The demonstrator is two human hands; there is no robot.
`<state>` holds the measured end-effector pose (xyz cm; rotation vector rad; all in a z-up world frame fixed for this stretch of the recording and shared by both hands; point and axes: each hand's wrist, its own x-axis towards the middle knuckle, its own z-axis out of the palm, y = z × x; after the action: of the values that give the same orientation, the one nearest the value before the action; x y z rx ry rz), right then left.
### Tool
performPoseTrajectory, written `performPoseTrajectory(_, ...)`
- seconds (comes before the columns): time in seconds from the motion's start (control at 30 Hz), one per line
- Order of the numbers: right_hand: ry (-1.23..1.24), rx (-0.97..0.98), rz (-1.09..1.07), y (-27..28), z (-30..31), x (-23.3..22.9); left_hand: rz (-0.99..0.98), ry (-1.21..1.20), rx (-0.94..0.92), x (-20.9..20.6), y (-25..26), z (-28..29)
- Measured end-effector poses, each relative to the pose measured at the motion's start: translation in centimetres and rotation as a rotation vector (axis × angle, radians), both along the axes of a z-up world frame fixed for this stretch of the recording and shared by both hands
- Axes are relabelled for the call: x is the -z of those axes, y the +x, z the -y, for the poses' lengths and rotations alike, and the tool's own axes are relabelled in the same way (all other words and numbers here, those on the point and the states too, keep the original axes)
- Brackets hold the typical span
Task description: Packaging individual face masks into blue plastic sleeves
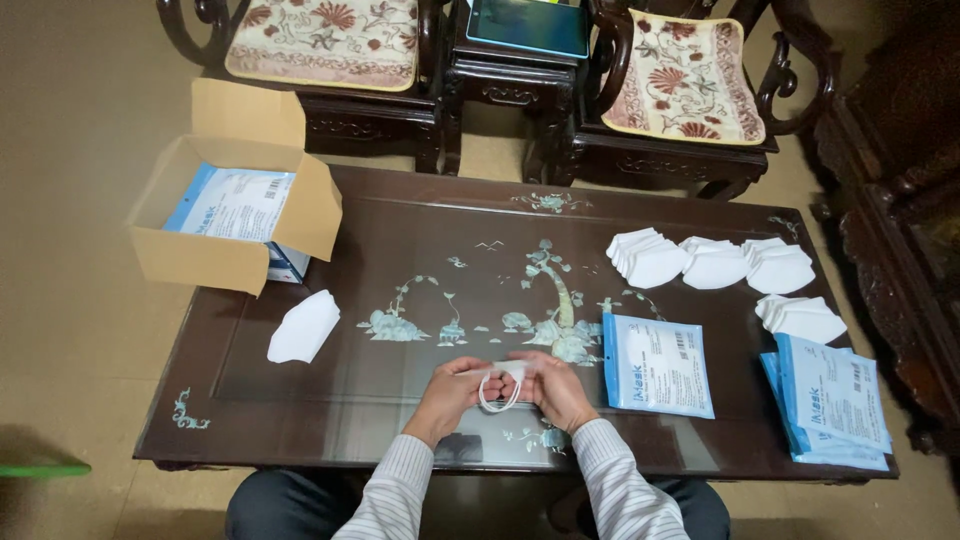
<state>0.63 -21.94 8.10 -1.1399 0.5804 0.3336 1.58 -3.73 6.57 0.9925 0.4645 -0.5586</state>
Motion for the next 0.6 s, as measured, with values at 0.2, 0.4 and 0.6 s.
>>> performPoseTrajectory(0.2, -0.063, -0.027, 0.075, 0.8, 0.7, 3.9, 0.018, 0.036, -0.007, -0.1, -0.1, -0.2)
performPoseTrajectory(0.4, -0.188, 0.167, 0.027, 1.1, -0.6, 5.4, -0.078, -0.263, -0.096, -4.1, -1.1, 1.0)
performPoseTrajectory(0.6, -0.234, 0.217, 0.101, 0.8, 0.6, 6.0, -0.089, -0.082, -0.194, -0.6, -0.3, 2.3)
